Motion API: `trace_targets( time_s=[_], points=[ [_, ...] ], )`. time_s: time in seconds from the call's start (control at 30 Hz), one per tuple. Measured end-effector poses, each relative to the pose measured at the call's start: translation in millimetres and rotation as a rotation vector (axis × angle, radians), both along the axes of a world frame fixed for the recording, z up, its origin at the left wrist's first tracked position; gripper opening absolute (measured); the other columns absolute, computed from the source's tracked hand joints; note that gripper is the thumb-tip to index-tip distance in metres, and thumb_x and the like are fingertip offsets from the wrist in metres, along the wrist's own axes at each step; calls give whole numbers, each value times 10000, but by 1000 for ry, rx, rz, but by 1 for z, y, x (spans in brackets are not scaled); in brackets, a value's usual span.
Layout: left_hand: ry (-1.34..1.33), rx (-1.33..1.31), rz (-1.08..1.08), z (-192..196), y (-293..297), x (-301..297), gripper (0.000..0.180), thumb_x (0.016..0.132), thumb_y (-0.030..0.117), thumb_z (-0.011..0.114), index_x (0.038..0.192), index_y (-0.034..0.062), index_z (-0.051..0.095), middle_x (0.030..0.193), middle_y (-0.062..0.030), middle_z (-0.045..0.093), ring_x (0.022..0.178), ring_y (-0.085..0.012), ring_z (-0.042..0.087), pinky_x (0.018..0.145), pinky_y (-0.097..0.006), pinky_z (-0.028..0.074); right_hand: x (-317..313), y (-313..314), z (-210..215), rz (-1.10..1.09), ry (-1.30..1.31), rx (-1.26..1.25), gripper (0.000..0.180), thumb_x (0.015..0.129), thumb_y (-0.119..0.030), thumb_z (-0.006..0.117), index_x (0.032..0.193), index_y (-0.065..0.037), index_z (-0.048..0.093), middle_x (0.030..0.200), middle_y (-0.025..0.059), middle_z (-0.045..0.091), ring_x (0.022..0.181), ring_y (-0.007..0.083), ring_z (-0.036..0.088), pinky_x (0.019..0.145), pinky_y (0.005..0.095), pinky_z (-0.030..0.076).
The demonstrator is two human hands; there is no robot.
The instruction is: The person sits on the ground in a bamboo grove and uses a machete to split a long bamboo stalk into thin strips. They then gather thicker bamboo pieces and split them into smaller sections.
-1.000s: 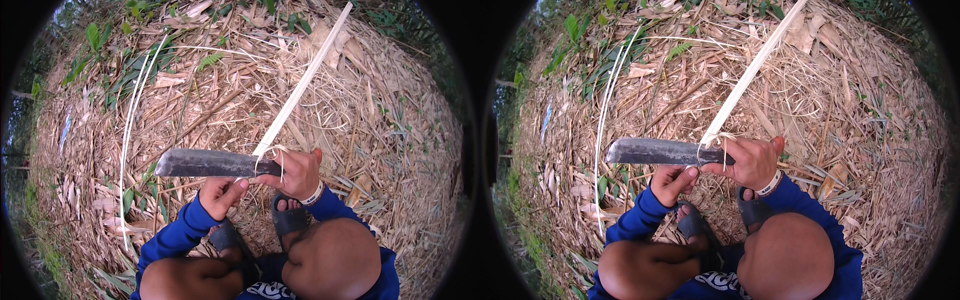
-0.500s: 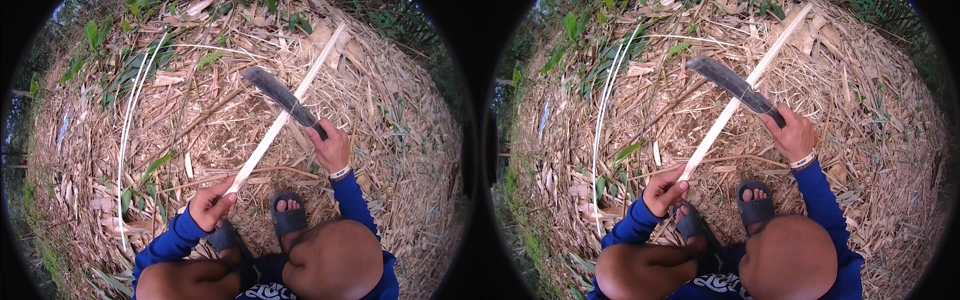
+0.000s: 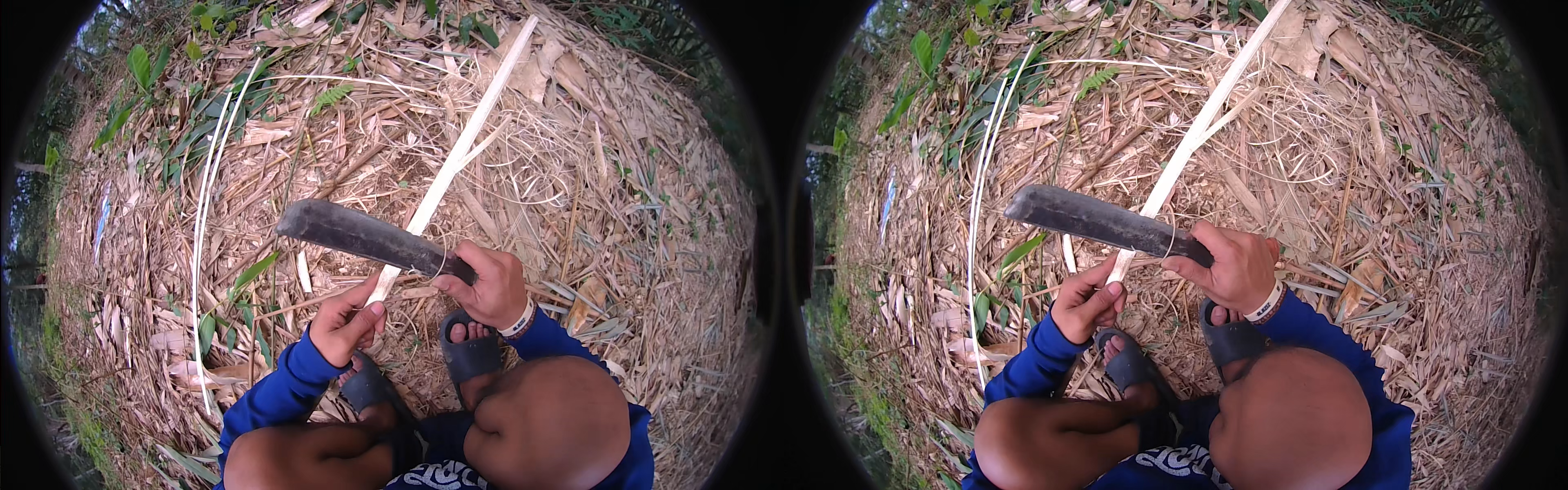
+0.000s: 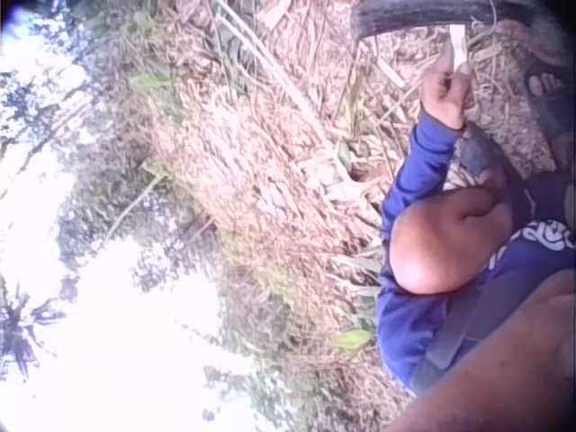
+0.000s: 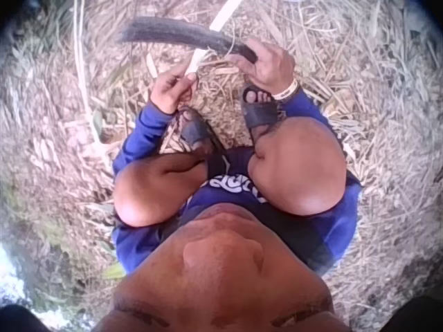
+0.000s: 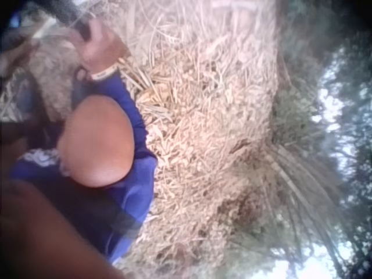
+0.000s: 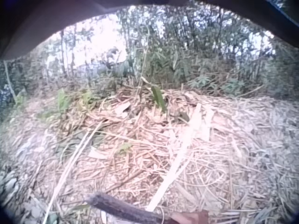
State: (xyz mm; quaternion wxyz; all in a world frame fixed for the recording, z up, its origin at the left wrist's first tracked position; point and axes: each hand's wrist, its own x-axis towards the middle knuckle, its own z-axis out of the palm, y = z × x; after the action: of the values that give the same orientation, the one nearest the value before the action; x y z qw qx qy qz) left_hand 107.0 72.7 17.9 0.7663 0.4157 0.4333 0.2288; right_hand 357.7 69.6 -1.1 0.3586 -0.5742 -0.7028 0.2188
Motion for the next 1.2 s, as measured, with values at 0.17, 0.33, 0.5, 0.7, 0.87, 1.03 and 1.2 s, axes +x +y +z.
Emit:
trace_targets(
  time_s=[0.17,0.33,0.5,0.7,0.87,1.03,1.2],
  points=[
    [152,241,-117,1,-6,0,450,981,109,479,1418,35,396,654,17,489,526,-35,397,489,-193,338,7,11,2,5,-58,-59,451,810,-518,671,778,-83,561,607,104,600,533,307,618,474,390,462],
    [102,130,-132,11,-8,-4,444,986,116,475,1413,23,398,632,24,446,529,-36,388,483,-201,335,12,7,8,-40,-158,41,455,806,-520,674,787,-78,565,606,99,598,535,297,621,469,381,466],
    [46,66,-145,10,-11,-18,449,982,107,482,1417,36,396,632,18,452,528,-41,425,494,-197,366,30,13,17,-123,-223,38,469,792,-542,677,778,-85,575,605,92,597,528,278,621,466,376,465],
    [37,51,-118,8,-21,-35,452,975,84,486,1416,44,399,614,7,465,520,-65,471,517,-216,440,38,12,19,-90,-279,36,476,788,-552,673,796,-82,597,618,107,599,524,282,613,470,374,460],
    [66,45,-126,9,-24,-48,449,964,63,495,1404,21,412,608,12,470,525,-59,441,505,-212,387,42,15,18,-149,-233,80,473,799,-547,665,796,-81,589,604,115,587,508,306,594,470,397,446],
    [119,7,-145,0,-40,-77,436,948,106,531,1359,-19,461,599,20,495,522,-46,425,494,-203,344,85,23,11,-314,-299,-63,453,829,-547,630,819,-96,588,537,112,558,517,326,594,479,419,439],
    [-13,-95,-110,-8,-39,-95,433,944,27,515,1371,-6,448,592,-3,454,487,-61,349,450,-222,263,96,20,10,-237,-352,3,455,815,-549,642,814,-98,580,569,109,580,529,317,601,478,407,444]
  ],
)
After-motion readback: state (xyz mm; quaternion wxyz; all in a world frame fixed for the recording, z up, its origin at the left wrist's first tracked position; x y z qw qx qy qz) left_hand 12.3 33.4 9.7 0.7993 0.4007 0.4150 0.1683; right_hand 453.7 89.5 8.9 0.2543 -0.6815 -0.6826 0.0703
